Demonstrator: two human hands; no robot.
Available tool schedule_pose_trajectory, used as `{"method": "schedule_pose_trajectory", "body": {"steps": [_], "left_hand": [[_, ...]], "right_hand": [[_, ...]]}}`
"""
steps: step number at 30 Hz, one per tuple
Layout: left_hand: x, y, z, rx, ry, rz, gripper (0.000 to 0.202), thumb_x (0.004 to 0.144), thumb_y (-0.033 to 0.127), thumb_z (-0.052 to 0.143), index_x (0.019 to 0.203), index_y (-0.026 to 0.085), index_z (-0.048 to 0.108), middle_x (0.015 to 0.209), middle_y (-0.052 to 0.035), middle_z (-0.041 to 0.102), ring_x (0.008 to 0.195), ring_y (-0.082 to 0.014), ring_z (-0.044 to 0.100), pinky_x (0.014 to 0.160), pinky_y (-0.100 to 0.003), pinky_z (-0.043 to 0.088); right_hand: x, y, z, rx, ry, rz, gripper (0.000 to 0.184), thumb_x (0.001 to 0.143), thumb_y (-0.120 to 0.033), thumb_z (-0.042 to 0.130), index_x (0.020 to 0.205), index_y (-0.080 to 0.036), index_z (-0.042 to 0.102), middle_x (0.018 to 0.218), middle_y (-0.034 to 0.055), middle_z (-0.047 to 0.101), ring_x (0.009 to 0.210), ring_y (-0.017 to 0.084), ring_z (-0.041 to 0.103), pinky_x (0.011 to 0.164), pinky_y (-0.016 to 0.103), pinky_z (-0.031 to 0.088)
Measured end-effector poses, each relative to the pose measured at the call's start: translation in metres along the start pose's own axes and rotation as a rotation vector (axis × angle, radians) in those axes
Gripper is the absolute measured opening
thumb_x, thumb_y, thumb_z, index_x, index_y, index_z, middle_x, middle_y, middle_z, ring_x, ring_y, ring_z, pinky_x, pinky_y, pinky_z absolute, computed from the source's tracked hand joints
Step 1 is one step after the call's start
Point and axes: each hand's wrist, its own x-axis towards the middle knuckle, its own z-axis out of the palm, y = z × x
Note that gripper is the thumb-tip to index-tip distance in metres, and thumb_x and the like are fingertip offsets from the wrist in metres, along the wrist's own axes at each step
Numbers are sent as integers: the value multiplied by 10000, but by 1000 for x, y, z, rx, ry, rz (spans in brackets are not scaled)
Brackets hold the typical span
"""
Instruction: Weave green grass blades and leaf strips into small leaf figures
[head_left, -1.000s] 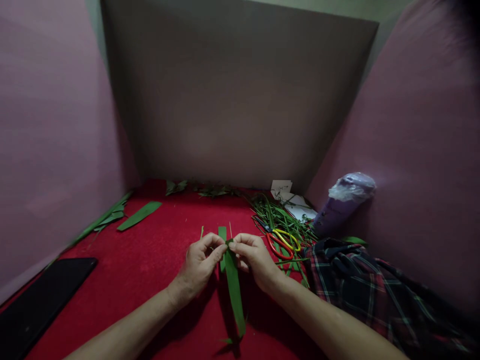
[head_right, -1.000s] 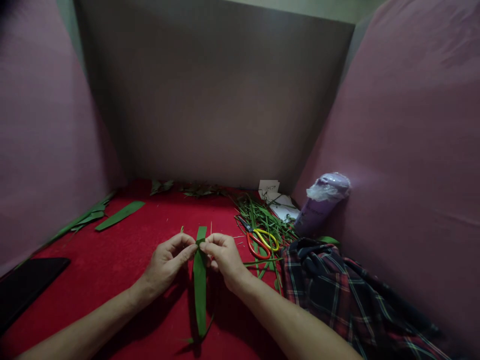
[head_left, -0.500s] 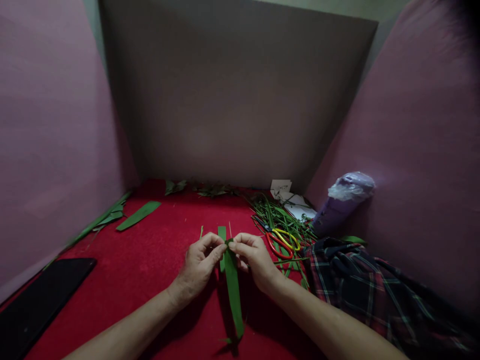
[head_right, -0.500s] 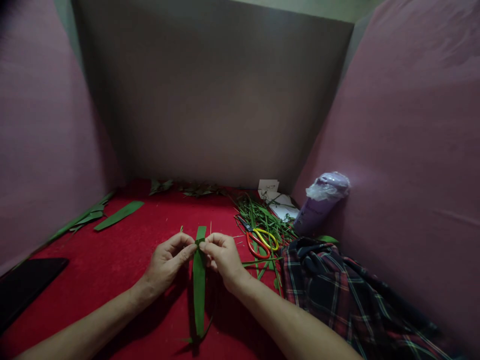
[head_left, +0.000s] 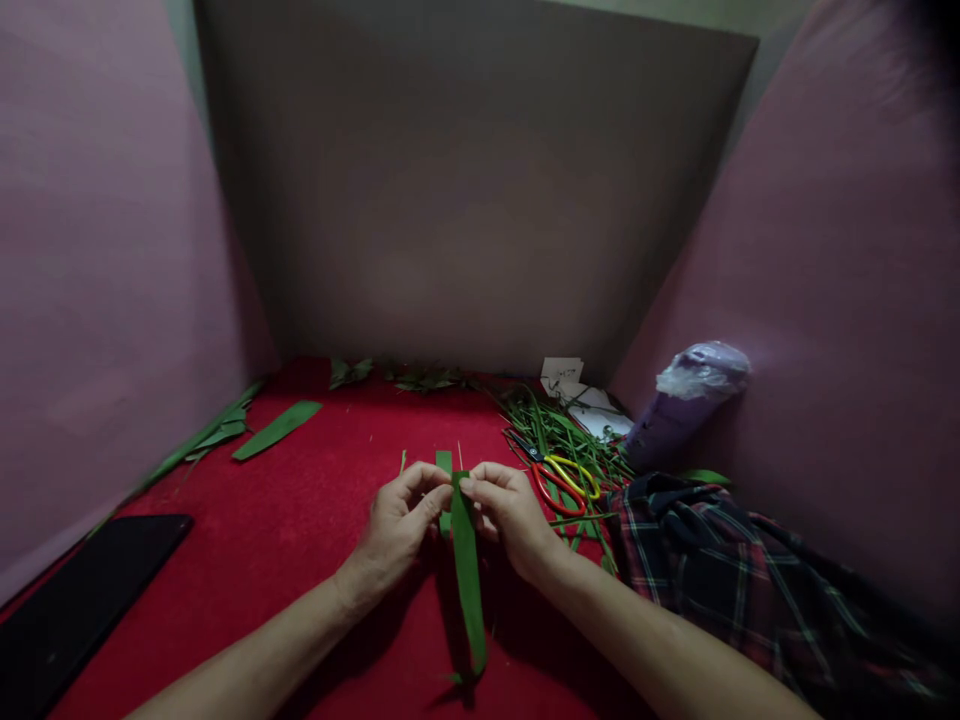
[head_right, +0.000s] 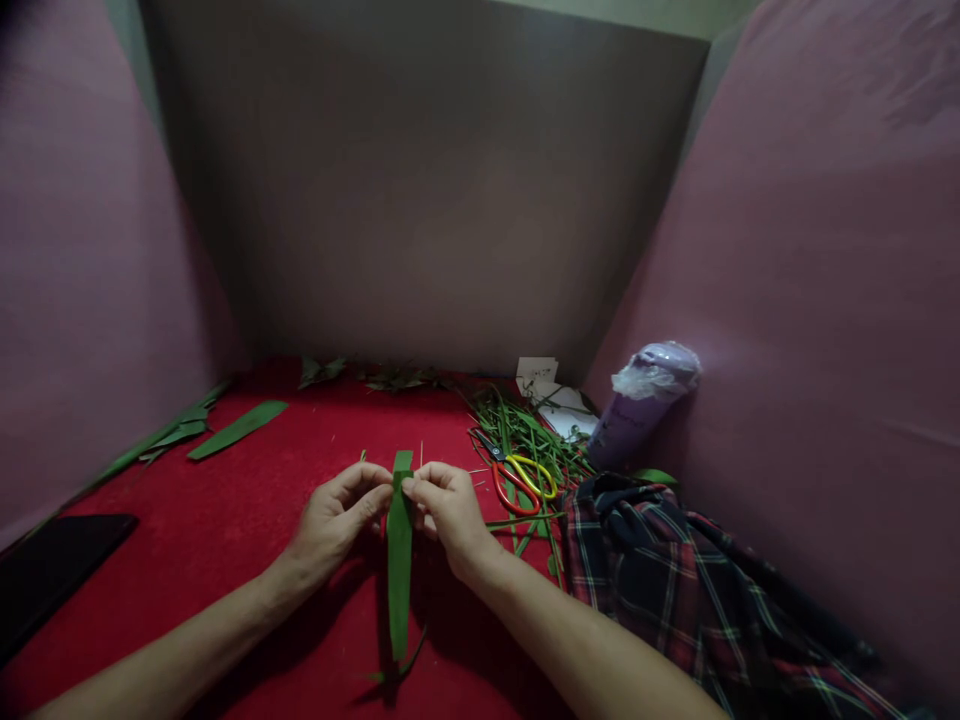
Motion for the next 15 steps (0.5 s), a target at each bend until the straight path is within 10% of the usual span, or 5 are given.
{"method": "schedule_pose_trajectory", "body": {"steps": [15], "left_hand": [[-2,5,1,16,-37,22,163,764,305,542,720,150,569,662,-2,565,625,-116,518,594,-228,411]], "right_hand": [[1,0,0,-27,43,-4,231,634,-273,625,544,-156,446,401,-76,383,329,31,282,333,168,172]]}}
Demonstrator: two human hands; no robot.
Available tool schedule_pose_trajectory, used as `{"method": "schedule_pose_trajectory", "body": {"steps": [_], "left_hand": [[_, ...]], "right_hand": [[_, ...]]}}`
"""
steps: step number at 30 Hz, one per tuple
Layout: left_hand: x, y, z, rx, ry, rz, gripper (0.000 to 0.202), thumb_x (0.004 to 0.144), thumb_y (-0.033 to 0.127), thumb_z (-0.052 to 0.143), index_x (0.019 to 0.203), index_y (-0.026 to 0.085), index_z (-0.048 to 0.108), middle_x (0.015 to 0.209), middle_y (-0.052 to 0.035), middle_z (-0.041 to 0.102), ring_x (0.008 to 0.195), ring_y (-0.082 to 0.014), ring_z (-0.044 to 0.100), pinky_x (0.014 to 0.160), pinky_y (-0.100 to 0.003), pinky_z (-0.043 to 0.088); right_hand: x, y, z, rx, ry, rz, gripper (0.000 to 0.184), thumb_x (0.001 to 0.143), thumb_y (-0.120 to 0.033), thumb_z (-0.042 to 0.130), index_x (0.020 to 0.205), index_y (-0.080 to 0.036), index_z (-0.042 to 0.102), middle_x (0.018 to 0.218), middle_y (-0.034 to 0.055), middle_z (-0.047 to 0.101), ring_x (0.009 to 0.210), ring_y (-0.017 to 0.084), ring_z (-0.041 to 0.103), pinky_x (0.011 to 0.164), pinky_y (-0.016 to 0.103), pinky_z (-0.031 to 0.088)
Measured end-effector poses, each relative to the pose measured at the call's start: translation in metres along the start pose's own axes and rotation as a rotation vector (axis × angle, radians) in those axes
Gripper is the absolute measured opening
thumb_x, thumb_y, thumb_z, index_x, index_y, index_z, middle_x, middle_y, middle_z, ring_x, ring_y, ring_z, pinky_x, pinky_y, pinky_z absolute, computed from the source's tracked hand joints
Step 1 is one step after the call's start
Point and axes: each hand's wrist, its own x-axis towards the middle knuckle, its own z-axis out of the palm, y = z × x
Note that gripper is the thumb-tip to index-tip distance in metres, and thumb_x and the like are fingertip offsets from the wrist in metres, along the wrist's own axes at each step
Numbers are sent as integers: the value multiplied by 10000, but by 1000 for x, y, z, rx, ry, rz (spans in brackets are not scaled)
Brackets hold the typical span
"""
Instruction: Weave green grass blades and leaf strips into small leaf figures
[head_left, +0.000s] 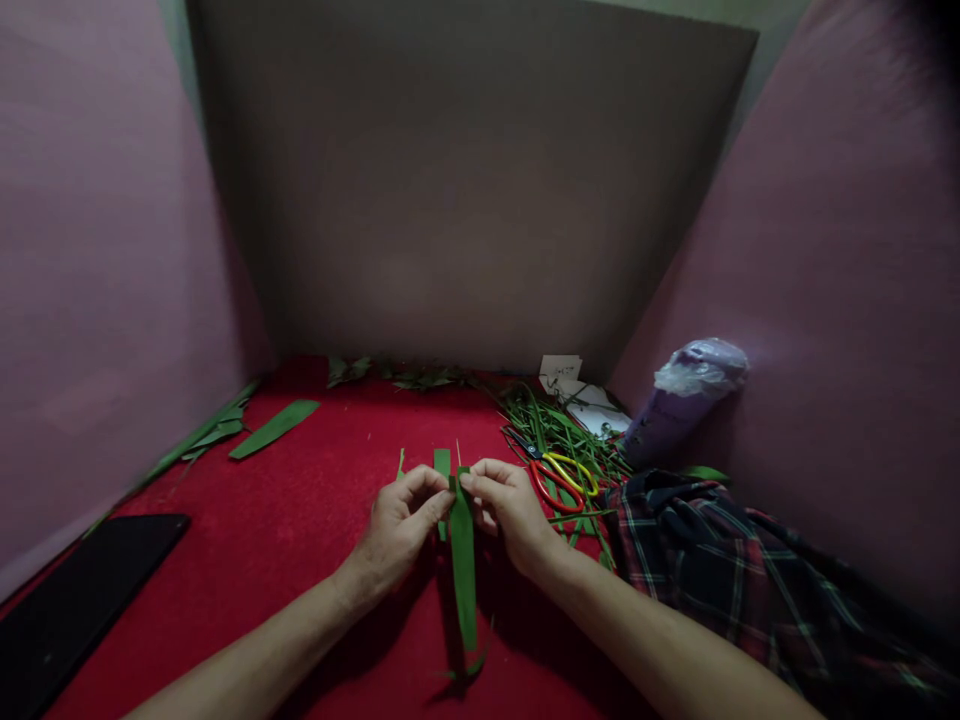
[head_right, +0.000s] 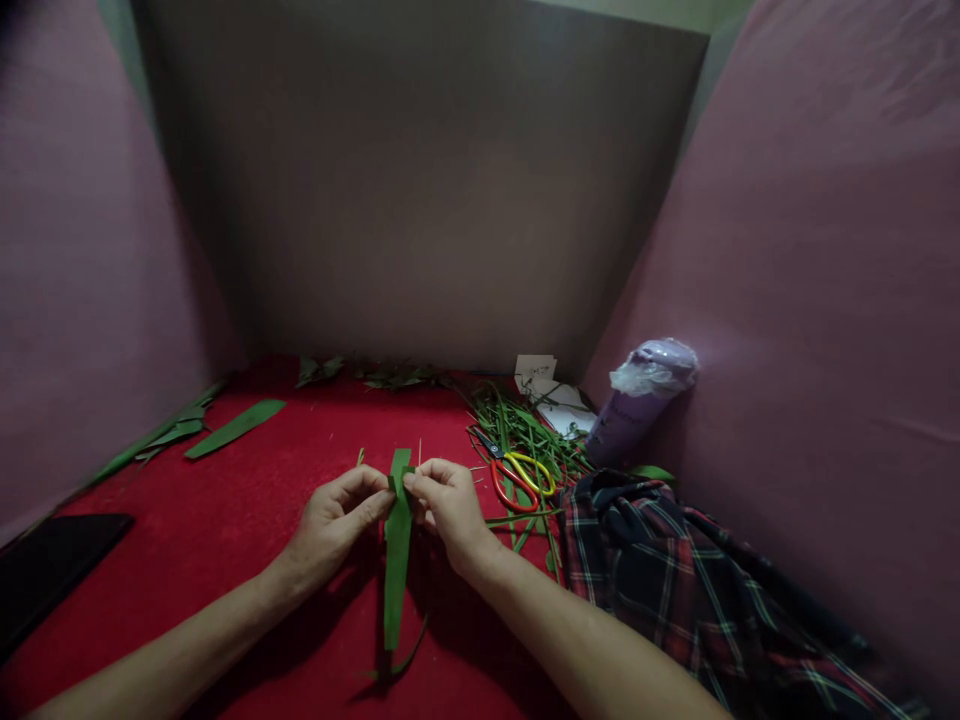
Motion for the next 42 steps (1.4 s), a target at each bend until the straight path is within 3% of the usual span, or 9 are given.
{"method": "schedule_pose_trajectory", "body": {"steps": [9,14,22,29,32,38,42], "left_hand": [[3,-5,-2,-25,-82,-148,216,730,353,574,699,146,522,576,32,505,499,-80,449,476,-199,359],[3,-2,-3,-38,-2,-160,223,726,357,570,659,151,520,535,36,504,452,-74,424,448,-191,333],[1,-1,-2,40,33,33,158,756,289,548,684,152,576,635,11,557,613,-109,498,593,-215,391],[1,-2,-2,-14,-28,-106,194,759,345,539,777,152,555,634,13,540,562,-101,487,513,-207,386],[1,-3,-3,6,-75,-141,201,760,348,537,735,149,530,584,26,512,498,-80,444,466,-194,356],[3,-3,-4,60,24,-102,200,758,316,535,651,148,525,526,39,469,463,-69,403,452,-190,328],[3,-3,-3,69,49,-1,173,762,285,533,657,149,548,599,20,516,568,-93,462,544,-207,372]], "right_hand": [[1,0,-2,-13,13,-23,255,645,-293,628,543,-153,443,409,-69,401,334,30,288,334,166,185],[1,2,-1,-114,-5,-25,252,670,-356,620,610,-149,490,438,-60,435,337,37,310,326,165,191],[0,2,0,-32,11,-7,233,656,-303,631,580,-152,471,430,-65,419,347,34,307,334,162,179],[0,0,-1,2,16,-46,227,671,-287,628,571,-148,479,423,-67,411,337,28,286,331,163,180],[1,0,-2,-5,32,-61,229,682,-283,621,572,-148,472,426,-68,406,342,29,289,332,161,196],[1,4,-1,-109,-2,-60,220,705,-307,604,619,-137,495,455,-50,443,363,36,327,334,153,196],[1,8,-3,-95,1,-43,230,706,-314,593,604,-144,476,435,-58,430,345,34,305,331,157,183]]}}
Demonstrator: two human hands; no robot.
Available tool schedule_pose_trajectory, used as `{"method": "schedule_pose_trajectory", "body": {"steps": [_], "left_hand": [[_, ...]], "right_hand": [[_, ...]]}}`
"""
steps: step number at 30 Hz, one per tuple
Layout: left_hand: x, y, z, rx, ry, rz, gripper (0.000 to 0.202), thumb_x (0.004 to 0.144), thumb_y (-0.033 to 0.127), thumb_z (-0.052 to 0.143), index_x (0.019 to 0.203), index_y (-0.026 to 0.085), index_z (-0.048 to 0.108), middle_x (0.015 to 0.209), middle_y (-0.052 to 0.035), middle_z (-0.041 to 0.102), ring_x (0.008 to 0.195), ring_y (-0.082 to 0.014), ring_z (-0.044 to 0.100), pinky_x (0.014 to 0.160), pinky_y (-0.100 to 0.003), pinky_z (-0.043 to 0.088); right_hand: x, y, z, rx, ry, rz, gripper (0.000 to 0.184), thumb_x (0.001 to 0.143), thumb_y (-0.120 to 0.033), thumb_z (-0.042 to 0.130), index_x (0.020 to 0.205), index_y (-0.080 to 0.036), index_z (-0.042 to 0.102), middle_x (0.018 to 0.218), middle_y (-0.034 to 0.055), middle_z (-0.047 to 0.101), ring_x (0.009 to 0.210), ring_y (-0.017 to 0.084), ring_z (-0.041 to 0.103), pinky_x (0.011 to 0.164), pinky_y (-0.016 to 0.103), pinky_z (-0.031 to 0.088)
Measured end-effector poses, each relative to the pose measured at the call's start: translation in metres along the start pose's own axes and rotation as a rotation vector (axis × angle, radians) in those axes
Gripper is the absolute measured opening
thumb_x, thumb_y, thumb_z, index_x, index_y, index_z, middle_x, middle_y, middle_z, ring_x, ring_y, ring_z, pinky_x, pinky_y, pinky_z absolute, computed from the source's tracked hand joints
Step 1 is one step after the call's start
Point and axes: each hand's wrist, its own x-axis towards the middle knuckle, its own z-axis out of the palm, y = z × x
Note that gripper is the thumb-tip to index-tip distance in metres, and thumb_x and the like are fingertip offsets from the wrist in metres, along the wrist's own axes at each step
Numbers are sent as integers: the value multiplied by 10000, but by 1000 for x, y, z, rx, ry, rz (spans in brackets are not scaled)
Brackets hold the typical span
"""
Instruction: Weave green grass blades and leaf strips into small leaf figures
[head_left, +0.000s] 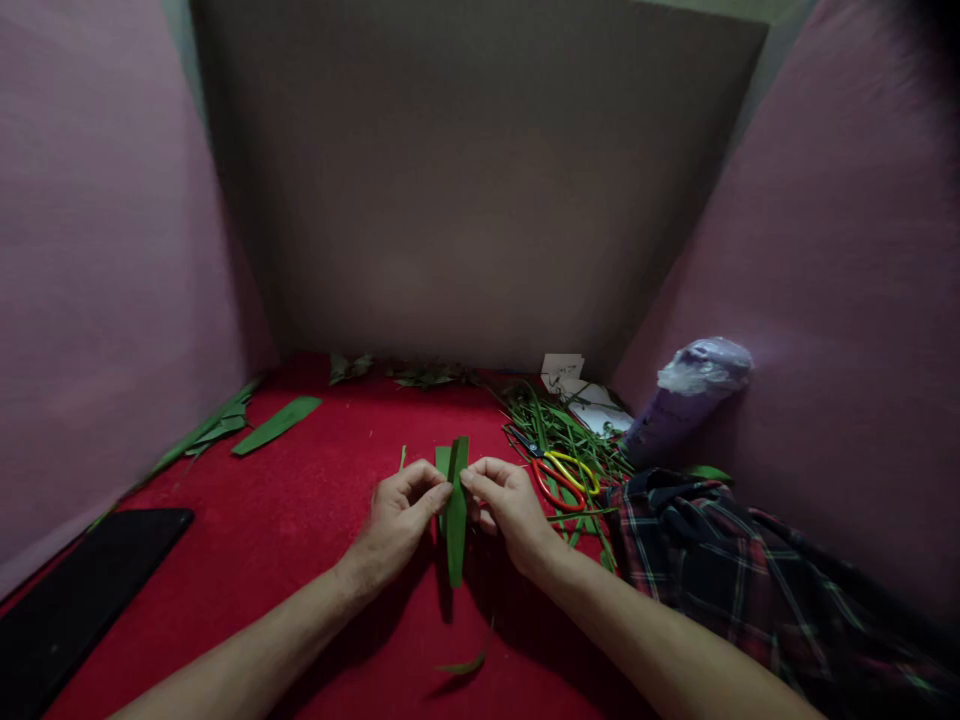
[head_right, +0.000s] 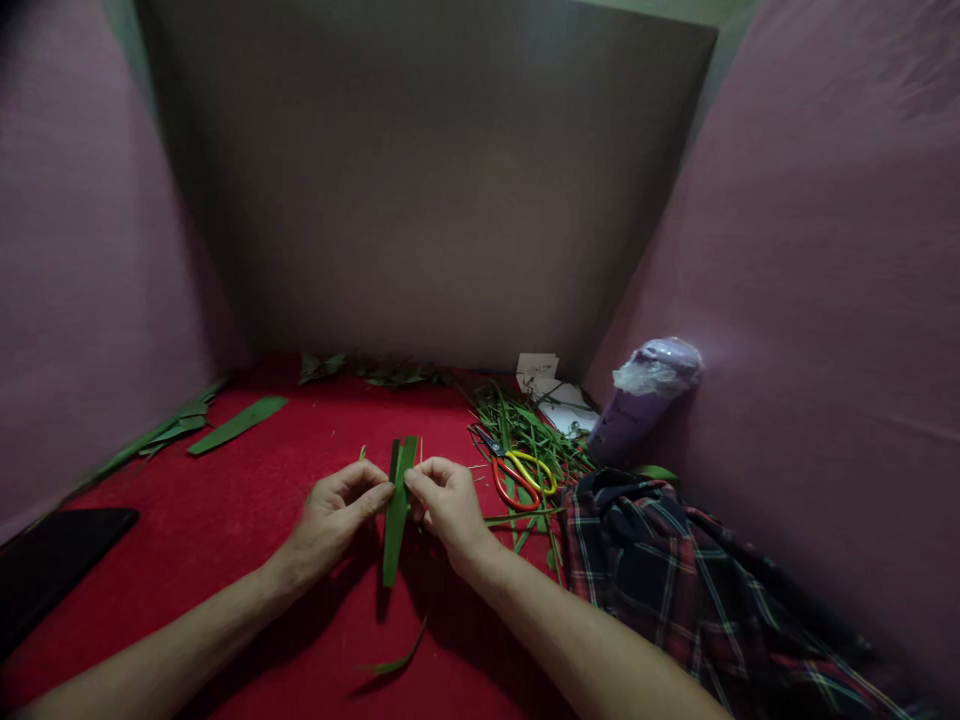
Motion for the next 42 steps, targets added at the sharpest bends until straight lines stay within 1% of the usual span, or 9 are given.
{"method": "schedule_pose_trajectory", "body": {"steps": [4,9,12,20,25,27,34,37,42], "left_hand": [[-1,0,1,-13,-1,24,159,756,277,543,663,148,555,620,16,531,611,-104,483,589,-218,384],[-1,1,0,-56,-57,-111,206,768,358,522,754,154,553,615,22,531,536,-91,479,504,-203,372],[-1,-2,0,-53,-96,-139,202,749,351,548,737,149,547,593,26,527,504,-81,460,478,-196,358],[0,-3,-2,-40,-30,-129,176,750,305,546,670,149,531,537,45,481,447,-60,394,435,-178,310],[1,-2,0,-30,-11,-20,160,758,275,546,665,143,551,605,27,514,577,-82,460,554,-190,368],[1,-3,0,-33,-9,-12,161,756,275,551,665,143,552,607,26,516,589,-83,464,569,-191,372],[0,-4,0,-56,-71,-154,210,776,360,515,760,153,546,602,23,524,511,-79,461,471,-187,357],[0,-5,0,-55,-109,-152,198,763,344,535,731,148,533,570,27,512,489,-74,448,454,-183,343],[0,-5,-2,-71,-59,-177,189,755,313,546,669,148,513,515,37,495,424,-53,398,411,-174,294]], "right_hand": [[1,1,-2,22,11,19,227,712,-318,578,606,-148,470,428,-62,423,328,31,280,324,162,165],[2,-2,-2,39,49,-9,222,685,-303,601,598,-142,476,439,-57,429,340,30,302,327,158,185],[2,-5,-1,29,60,-7,234,689,-319,601,600,-142,475,422,-60,424,331,29,283,326,159,176],[1,-1,1,-20,16,33,253,684,-352,611,611,-147,482,437,-59,436,340,34,304,326,156,174],[0,1,0,4,17,34,240,696,-328,599,606,-150,466,433,-61,431,337,30,295,328,154,174],[0,0,-1,7,16,36,240,703,-328,590,605,-148,466,432,-59,432,331,29,287,325,156,171],[2,-2,-2,25,48,15,243,697,-325,598,596,-143,473,429,-61,426,330,27,280,324,157,168],[2,-3,-1,21,54,1,239,697,-317,600,595,-140,477,435,-59,430,336,27,286,328,156,173],[1,-1,-1,-24,9,15,253,727,-349,580,620,-142,481,453,-54,436,349,32,306,333,157,182]]}}
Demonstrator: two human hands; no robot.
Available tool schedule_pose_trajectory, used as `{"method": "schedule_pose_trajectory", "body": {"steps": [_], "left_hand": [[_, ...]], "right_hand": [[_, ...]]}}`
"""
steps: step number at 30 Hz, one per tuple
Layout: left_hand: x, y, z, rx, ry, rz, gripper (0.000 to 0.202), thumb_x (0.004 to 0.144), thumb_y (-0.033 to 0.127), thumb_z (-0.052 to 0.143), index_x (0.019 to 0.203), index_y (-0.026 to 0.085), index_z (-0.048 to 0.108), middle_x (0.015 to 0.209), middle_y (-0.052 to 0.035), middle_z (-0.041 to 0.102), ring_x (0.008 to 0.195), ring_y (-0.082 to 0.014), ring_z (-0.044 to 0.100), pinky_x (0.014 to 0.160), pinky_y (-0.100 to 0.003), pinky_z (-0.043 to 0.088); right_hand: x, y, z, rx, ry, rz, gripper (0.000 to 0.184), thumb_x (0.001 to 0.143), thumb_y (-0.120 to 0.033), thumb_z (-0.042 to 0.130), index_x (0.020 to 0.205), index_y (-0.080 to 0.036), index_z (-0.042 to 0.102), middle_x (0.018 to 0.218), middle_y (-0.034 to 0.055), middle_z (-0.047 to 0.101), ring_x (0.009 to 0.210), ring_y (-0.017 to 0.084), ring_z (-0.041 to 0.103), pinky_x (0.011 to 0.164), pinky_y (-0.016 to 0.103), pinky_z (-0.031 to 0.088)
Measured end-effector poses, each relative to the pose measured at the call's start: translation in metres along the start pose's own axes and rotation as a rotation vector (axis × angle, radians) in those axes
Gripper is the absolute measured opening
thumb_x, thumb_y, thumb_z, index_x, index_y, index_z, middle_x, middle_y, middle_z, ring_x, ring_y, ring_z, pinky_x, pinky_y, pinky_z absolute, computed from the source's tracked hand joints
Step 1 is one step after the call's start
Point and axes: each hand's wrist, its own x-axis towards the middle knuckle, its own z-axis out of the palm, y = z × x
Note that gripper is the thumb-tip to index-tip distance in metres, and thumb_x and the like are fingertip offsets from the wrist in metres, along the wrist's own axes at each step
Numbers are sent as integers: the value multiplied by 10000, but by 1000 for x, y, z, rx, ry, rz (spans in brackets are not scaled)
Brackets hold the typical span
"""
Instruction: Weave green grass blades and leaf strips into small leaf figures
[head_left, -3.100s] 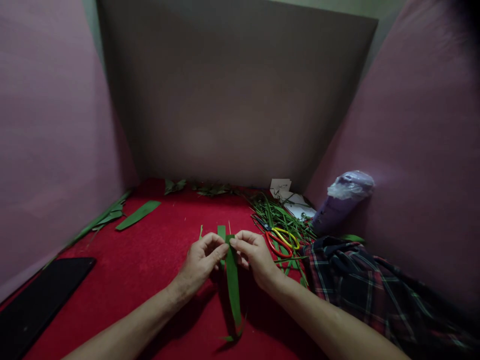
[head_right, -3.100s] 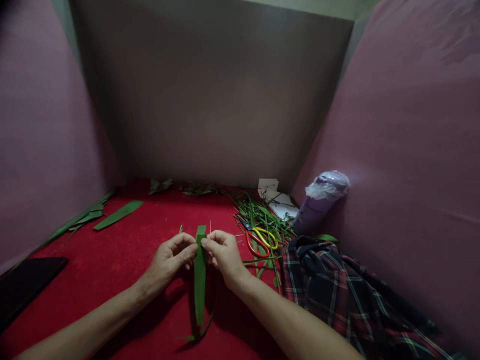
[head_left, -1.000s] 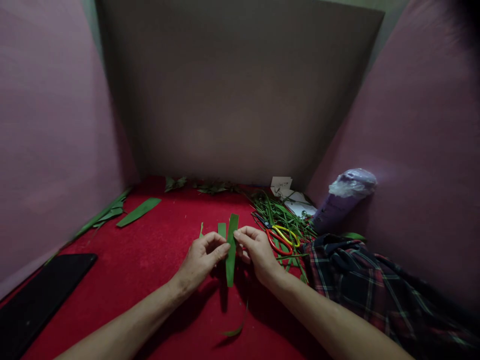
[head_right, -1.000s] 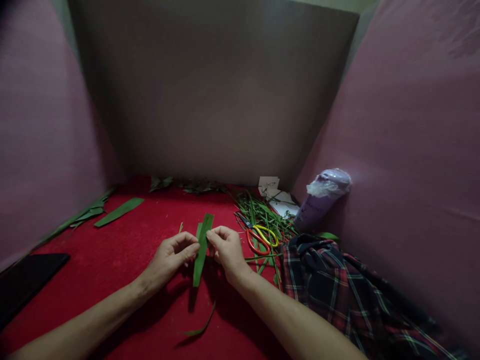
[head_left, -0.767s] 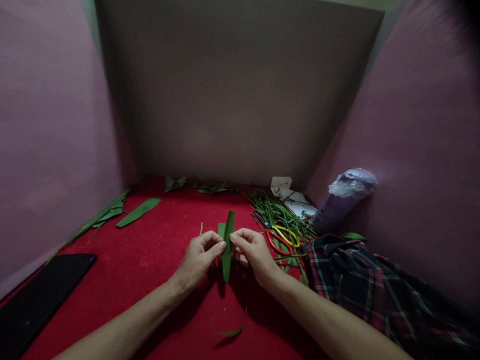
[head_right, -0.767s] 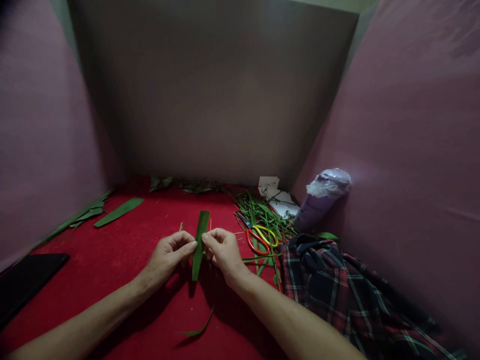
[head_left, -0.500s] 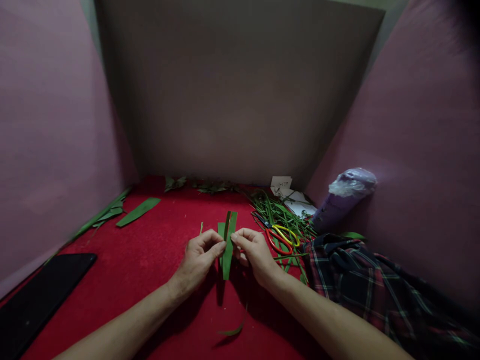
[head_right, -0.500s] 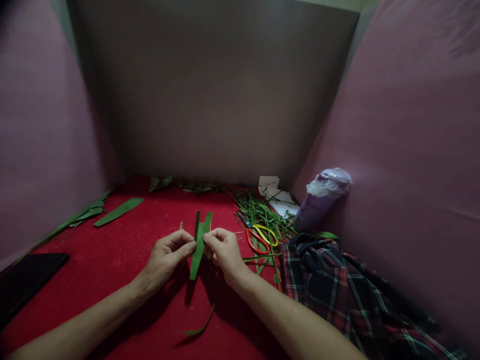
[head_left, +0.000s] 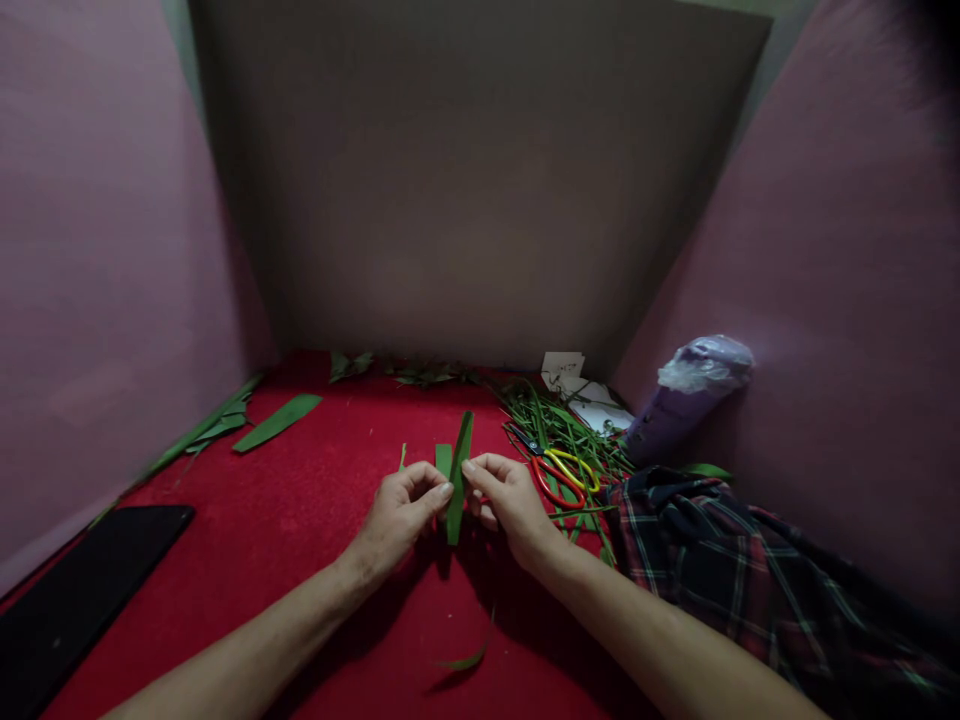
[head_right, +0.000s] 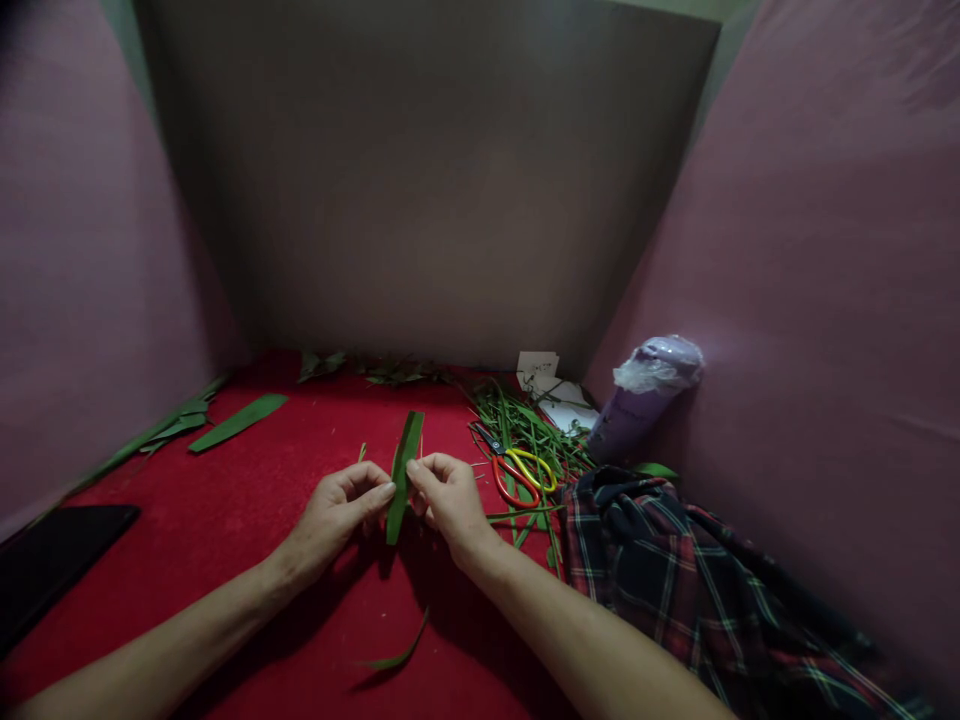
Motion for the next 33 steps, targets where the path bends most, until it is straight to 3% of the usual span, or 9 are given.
{"method": "schedule_pose_trajectory", "body": {"steps": [9,18,28,33], "left_hand": [[-2,6,2,-4,62,95,181,721,301,577,628,150,540,544,39,492,477,-69,414,459,-184,332],[-2,5,2,-43,41,77,194,719,300,580,617,151,509,501,54,426,439,-56,351,418,-174,281],[-6,9,1,-79,-91,35,217,688,313,597,593,148,494,468,49,458,415,-57,379,417,-182,287],[-4,7,-5,-116,-114,75,215,696,323,594,606,149,502,470,46,456,420,-61,378,420,-190,288]], "right_hand": [[0,3,-1,23,-15,35,246,732,-347,563,616,-156,458,435,-57,438,334,37,295,331,162,171],[6,4,-6,47,51,74,250,701,-351,579,611,-153,457,422,-55,435,319,38,291,320,162,158],[17,3,-19,101,149,85,261,635,-355,613,594,-156,450,425,-63,398,340,45,316,323,157,174],[23,1,-28,94,178,75,258,636,-350,611,609,-159,441,430,-69,382,351,41,303,328,148,155]]}}
